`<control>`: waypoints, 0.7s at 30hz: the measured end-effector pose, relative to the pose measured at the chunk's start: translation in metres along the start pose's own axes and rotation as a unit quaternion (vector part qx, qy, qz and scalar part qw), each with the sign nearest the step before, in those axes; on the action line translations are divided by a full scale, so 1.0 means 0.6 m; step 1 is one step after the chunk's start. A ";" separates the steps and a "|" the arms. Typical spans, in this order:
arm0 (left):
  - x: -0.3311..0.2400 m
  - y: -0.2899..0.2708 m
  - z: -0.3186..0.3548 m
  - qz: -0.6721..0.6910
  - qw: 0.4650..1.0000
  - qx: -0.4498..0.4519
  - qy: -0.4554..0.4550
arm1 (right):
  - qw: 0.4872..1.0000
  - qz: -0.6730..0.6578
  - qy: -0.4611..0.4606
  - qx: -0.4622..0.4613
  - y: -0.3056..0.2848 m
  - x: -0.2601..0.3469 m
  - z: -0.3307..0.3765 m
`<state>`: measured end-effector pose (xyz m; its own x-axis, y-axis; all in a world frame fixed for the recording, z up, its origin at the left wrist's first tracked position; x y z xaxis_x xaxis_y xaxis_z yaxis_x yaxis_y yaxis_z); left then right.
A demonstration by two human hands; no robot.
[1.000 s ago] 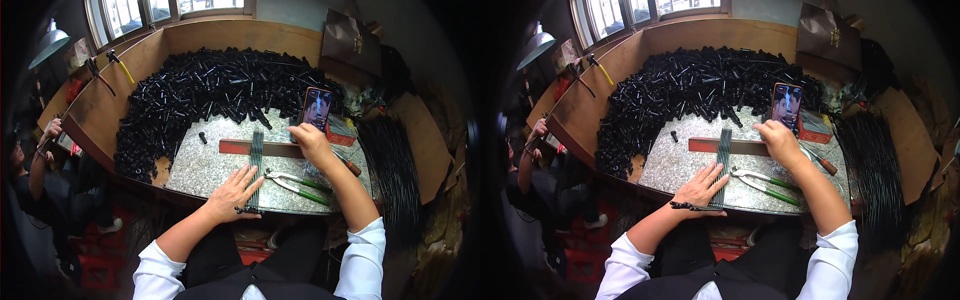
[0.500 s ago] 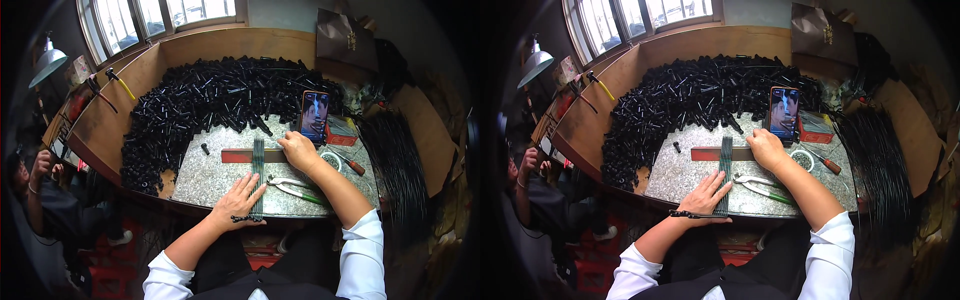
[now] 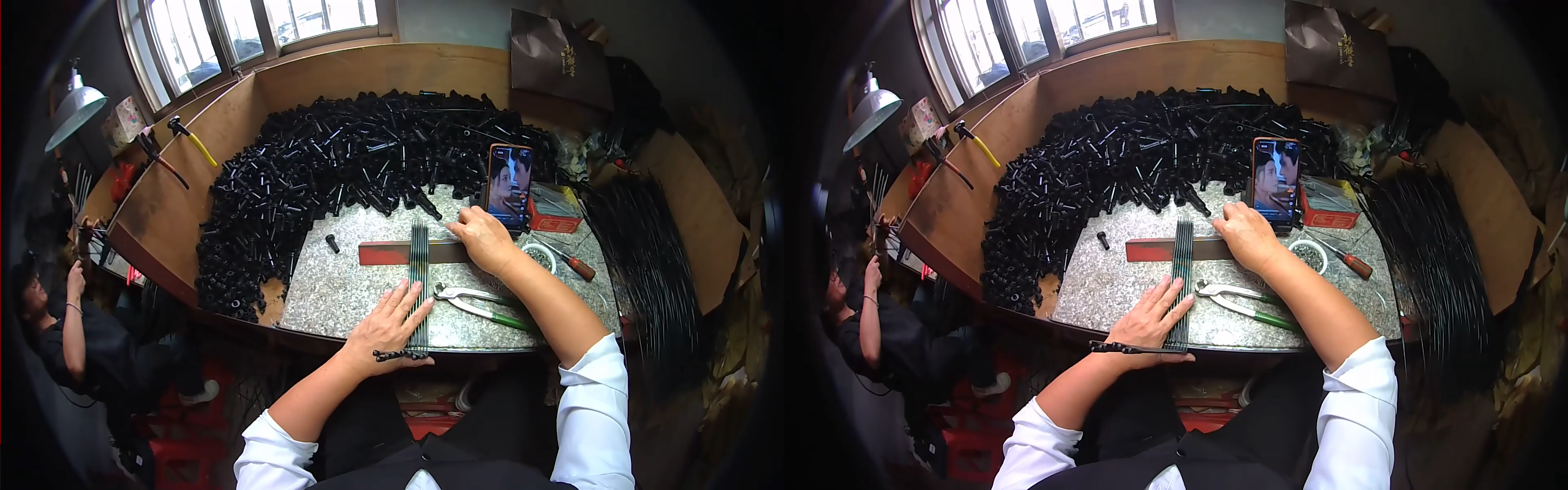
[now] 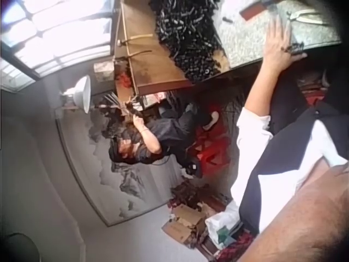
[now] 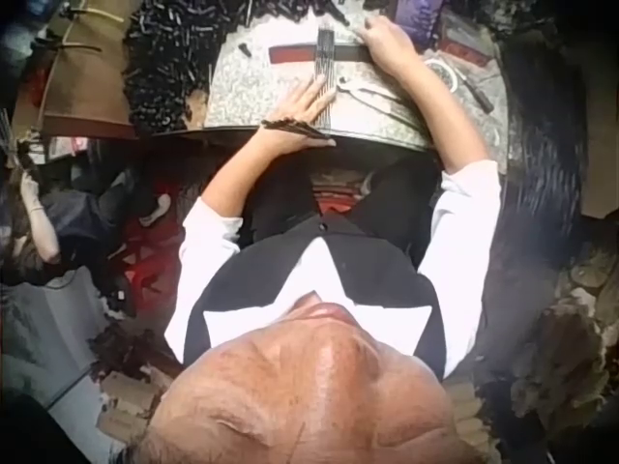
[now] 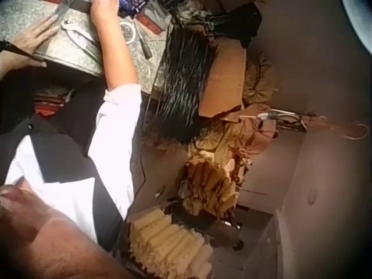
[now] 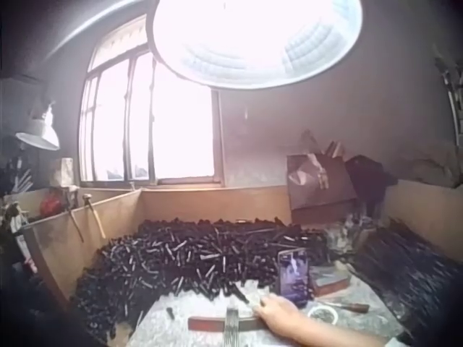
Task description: Assembling and trimming bundles of small black connector components using pliers at a production workbench.
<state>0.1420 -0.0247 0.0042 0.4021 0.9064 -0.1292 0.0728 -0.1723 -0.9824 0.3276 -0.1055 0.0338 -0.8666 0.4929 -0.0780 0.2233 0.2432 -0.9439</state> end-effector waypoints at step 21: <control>0.002 -0.001 0.002 -0.002 1.000 0.004 -0.003 | 0.993 -0.065 -0.085 -0.041 0.002 0.016 -0.022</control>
Point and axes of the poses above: each hand's wrist, its own z-axis away from the middle knuckle, its own y-axis out of the palm, x = y × z, the point moved 7 cm from there along -z, towards the middle knuckle, and after that the axes turned 6 degrees about x, right-handed, at the moved point
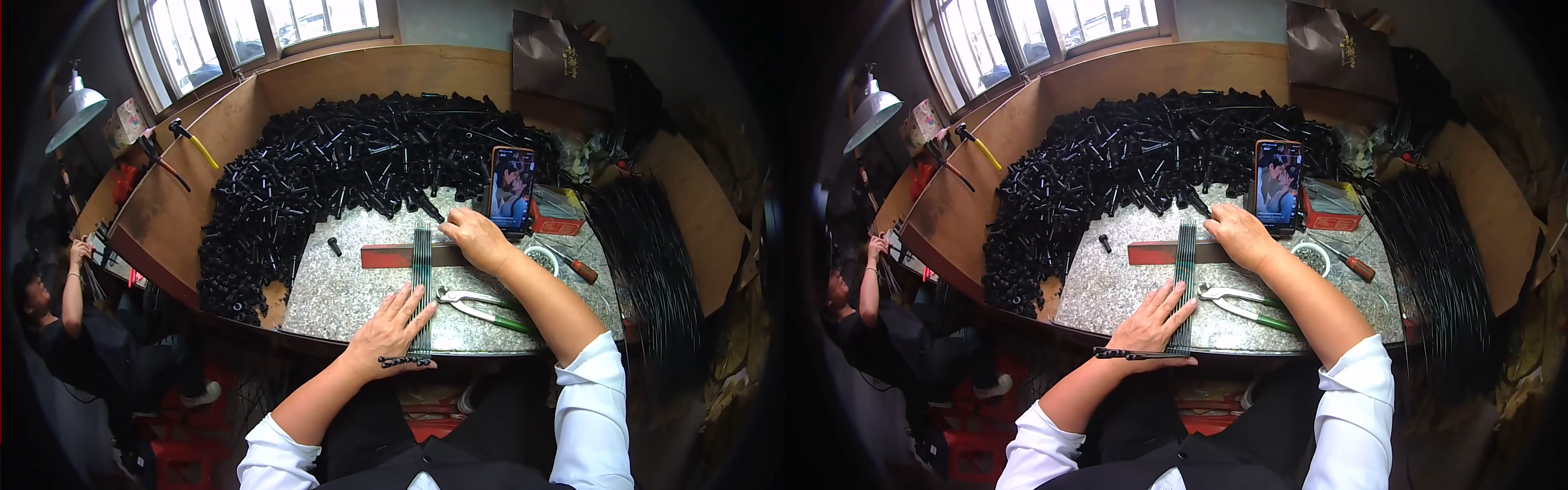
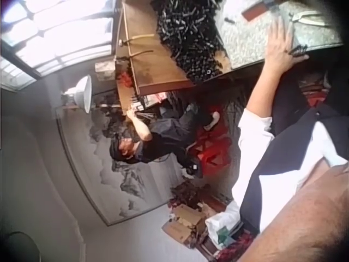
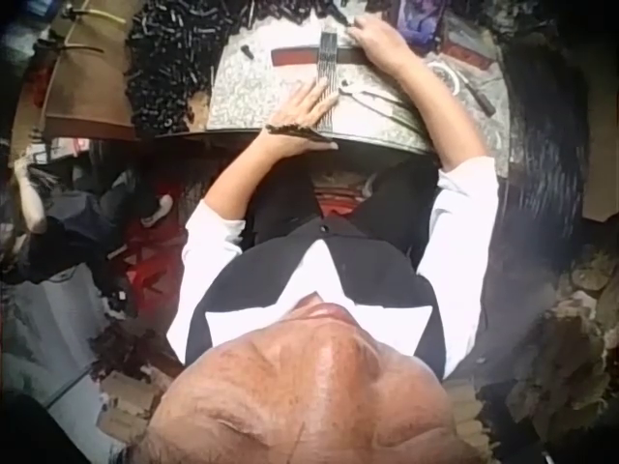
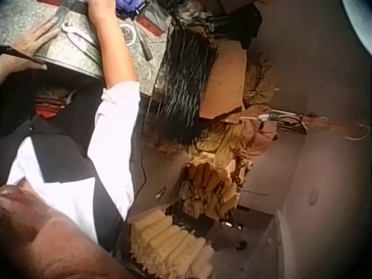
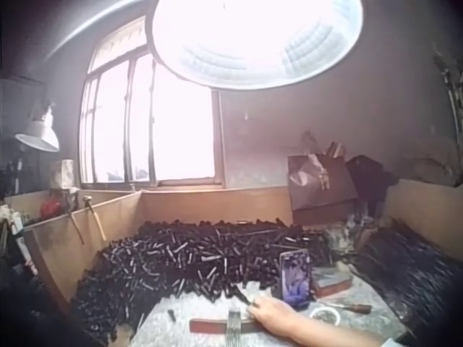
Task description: Assembling and trimming bundles of small black connector components using pliers at a production workbench.
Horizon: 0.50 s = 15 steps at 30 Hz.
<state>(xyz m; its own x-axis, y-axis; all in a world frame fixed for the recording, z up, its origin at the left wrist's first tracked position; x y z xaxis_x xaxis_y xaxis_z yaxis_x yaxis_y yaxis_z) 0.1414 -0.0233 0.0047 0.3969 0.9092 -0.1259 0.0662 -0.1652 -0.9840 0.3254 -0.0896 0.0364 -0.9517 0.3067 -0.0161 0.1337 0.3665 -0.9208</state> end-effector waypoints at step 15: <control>0.006 0.004 0.010 -0.001 1.000 -0.012 0.004 | 0.968 0.041 0.042 -0.246 -0.186 -0.015 0.040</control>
Point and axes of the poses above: each hand's wrist, its own z-axis away from the middle knuckle, its own y-axis out of the palm, x = y × z, the point moved 7 cm from there along -z, towards the middle knuckle, and after that the axes turned 6 degrees about x, right-handed, at the moved point
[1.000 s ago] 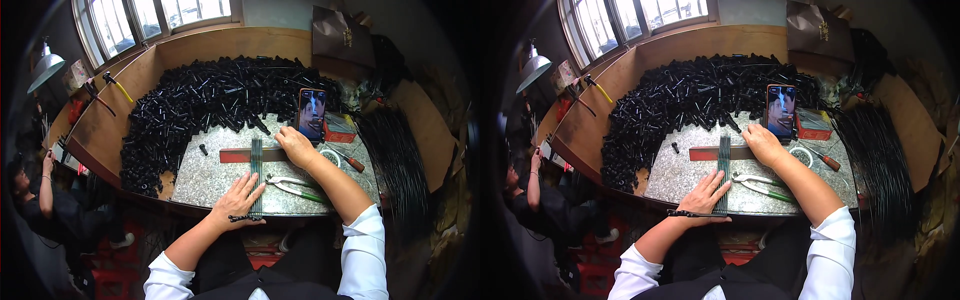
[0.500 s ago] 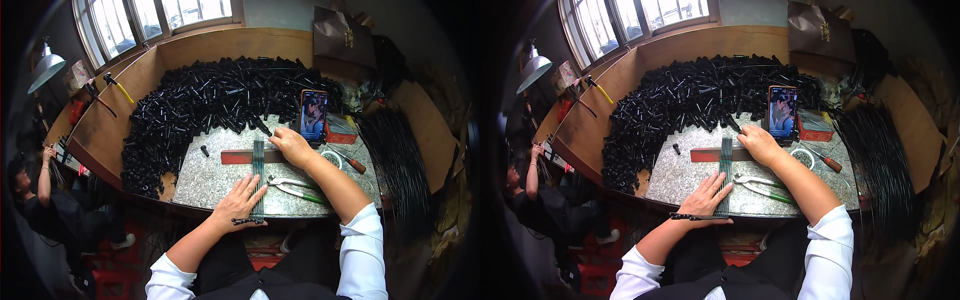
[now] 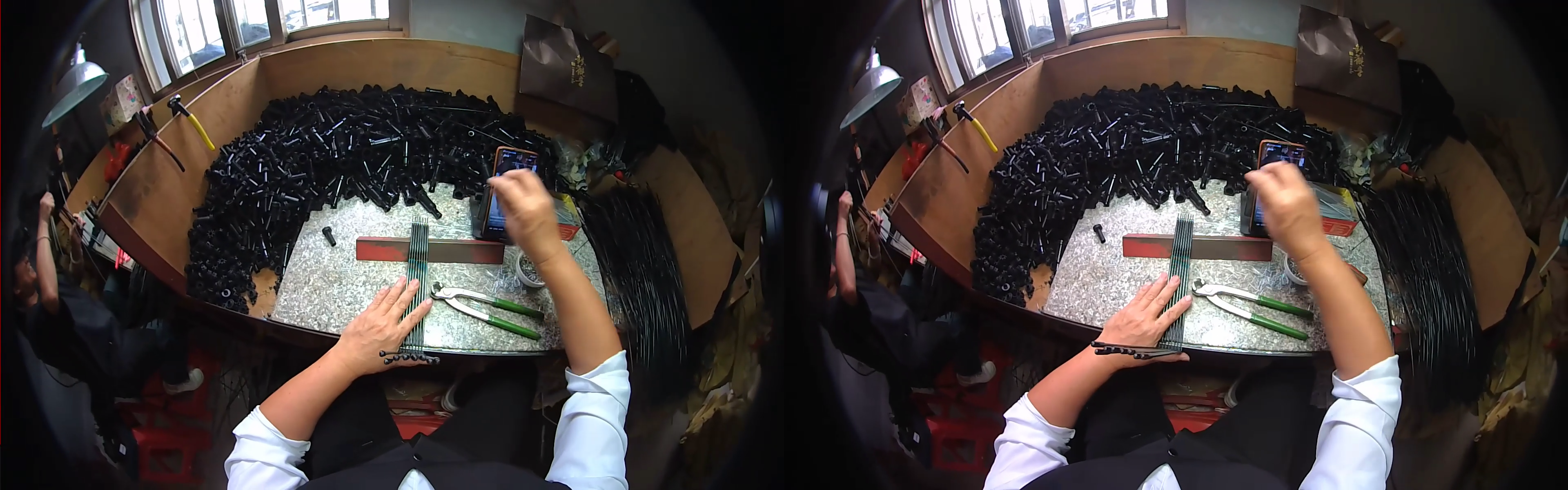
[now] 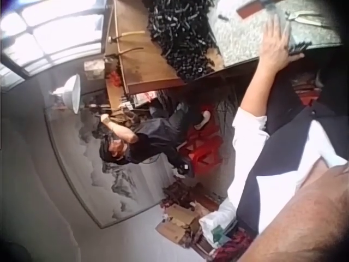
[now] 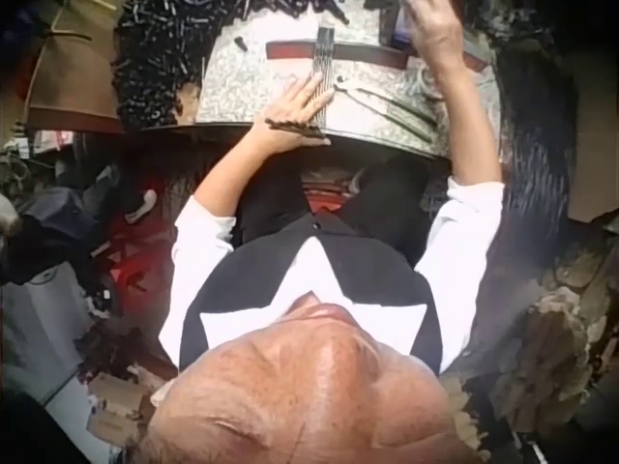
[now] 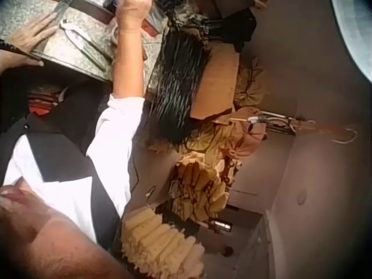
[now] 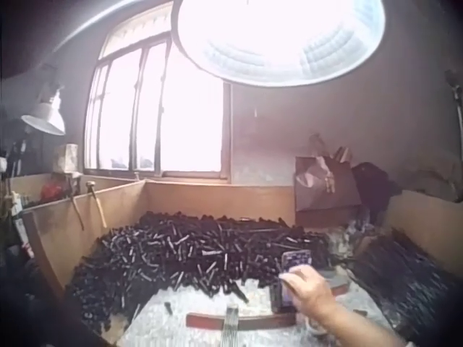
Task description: Assembling and trimming bundles of small black connector components using pliers at a production workbench.
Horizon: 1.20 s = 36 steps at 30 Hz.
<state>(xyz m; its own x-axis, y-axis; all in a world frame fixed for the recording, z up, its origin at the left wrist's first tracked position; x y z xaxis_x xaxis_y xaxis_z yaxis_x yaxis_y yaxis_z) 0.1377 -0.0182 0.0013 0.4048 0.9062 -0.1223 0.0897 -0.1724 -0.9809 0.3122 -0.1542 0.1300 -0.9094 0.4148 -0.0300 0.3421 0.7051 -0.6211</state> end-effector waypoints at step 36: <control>-0.006 -0.006 -0.004 0.020 1.000 -0.023 0.001 | 0.983 -0.003 0.001 0.185 0.080 0.026 0.063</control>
Point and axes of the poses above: each hand's wrist, its own z-axis away from the middle knuckle, its own y-axis out of the palm, x = y × z, the point moved 7 cm from there along -z, towards the middle knuckle, and after that the axes turned 6 degrees about x, right-handed, at the moved point
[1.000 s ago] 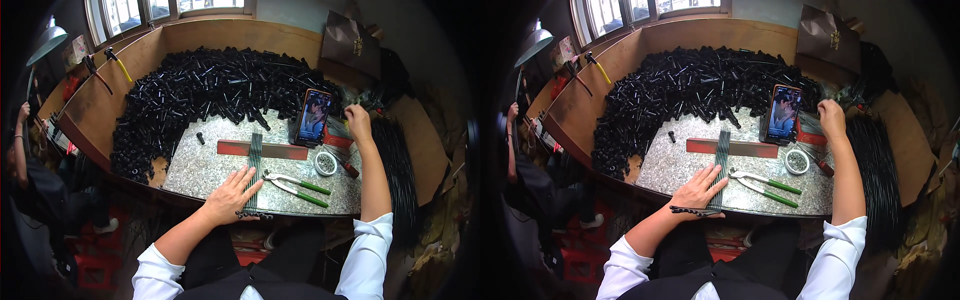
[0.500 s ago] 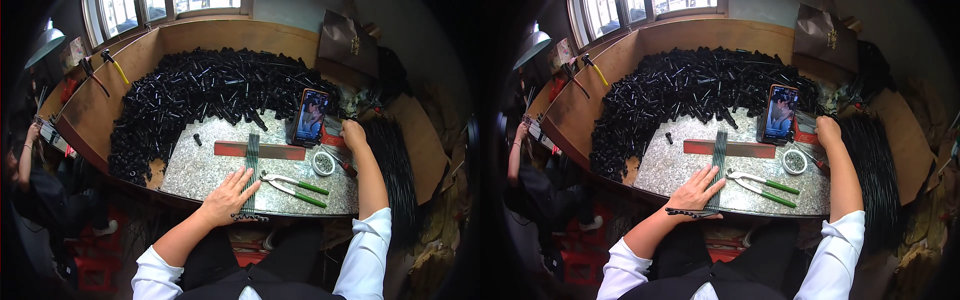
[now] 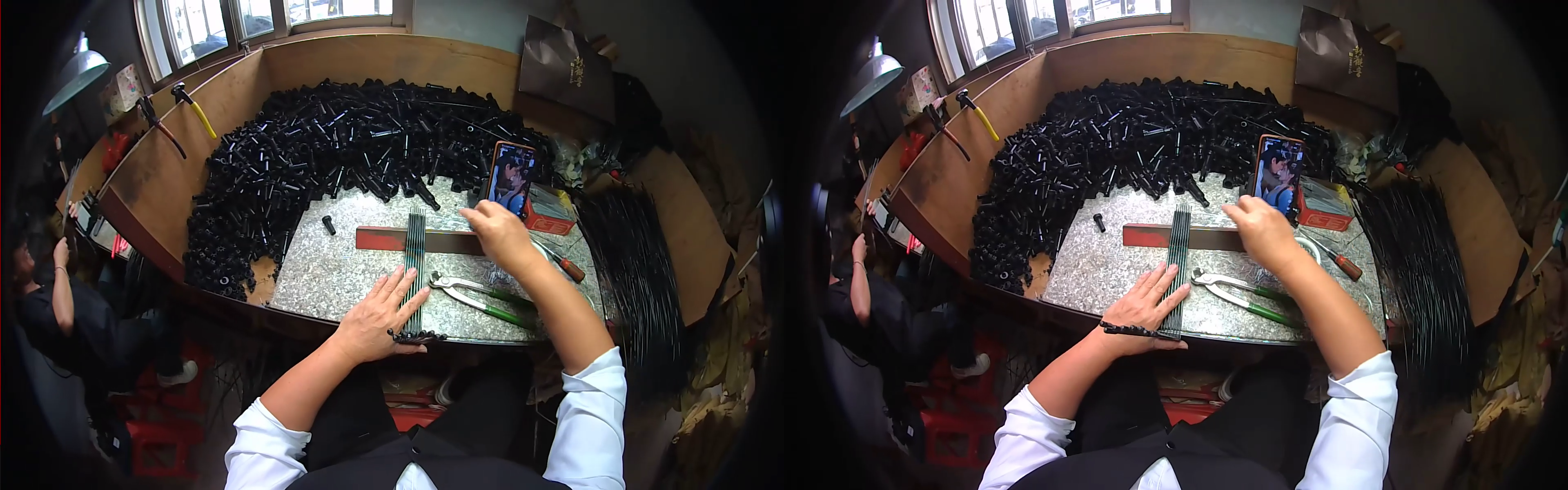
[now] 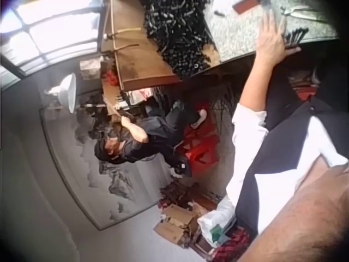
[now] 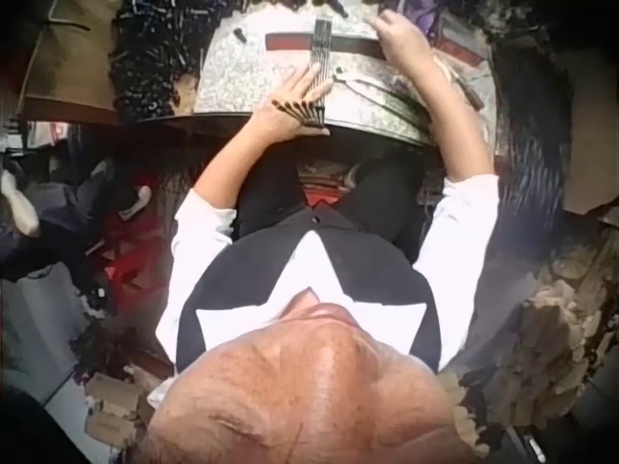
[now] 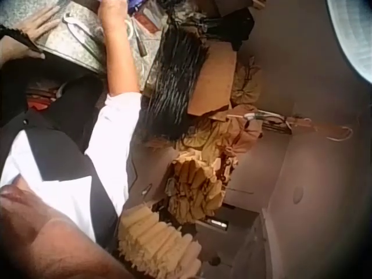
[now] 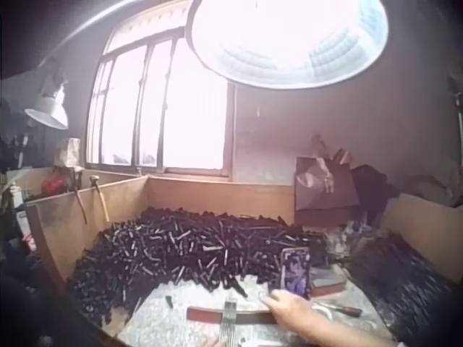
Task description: Assembling and trimming bundles of small black connector components using pliers at a production workbench.
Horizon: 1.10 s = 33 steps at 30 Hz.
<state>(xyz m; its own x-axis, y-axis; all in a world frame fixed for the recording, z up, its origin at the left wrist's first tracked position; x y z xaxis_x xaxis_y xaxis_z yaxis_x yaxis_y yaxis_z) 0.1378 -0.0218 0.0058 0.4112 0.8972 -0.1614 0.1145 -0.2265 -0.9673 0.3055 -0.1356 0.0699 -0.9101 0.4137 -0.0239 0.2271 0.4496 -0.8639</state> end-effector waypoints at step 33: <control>-0.005 -0.003 -0.001 -0.018 1.000 -0.009 0.003 | 0.992 0.090 0.069 0.057 0.089 0.007 -0.033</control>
<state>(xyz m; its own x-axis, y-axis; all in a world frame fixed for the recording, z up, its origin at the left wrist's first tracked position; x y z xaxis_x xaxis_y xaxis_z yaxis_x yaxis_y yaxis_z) 0.1367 -0.0243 0.0083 0.4118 0.9027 -0.1250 0.1462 -0.2008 -0.9686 0.3206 -0.0942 0.0334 -0.8002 0.5876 -0.1203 0.3336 0.2694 -0.9034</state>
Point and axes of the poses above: each hand's wrist, its own z-axis away from the middle knuckle, its own y-axis out of the palm, x = y × z, the point moved 7 cm from there along -z, towards the middle knuckle, and after that the axes turned 6 degrees about x, right-handed, at the moved point
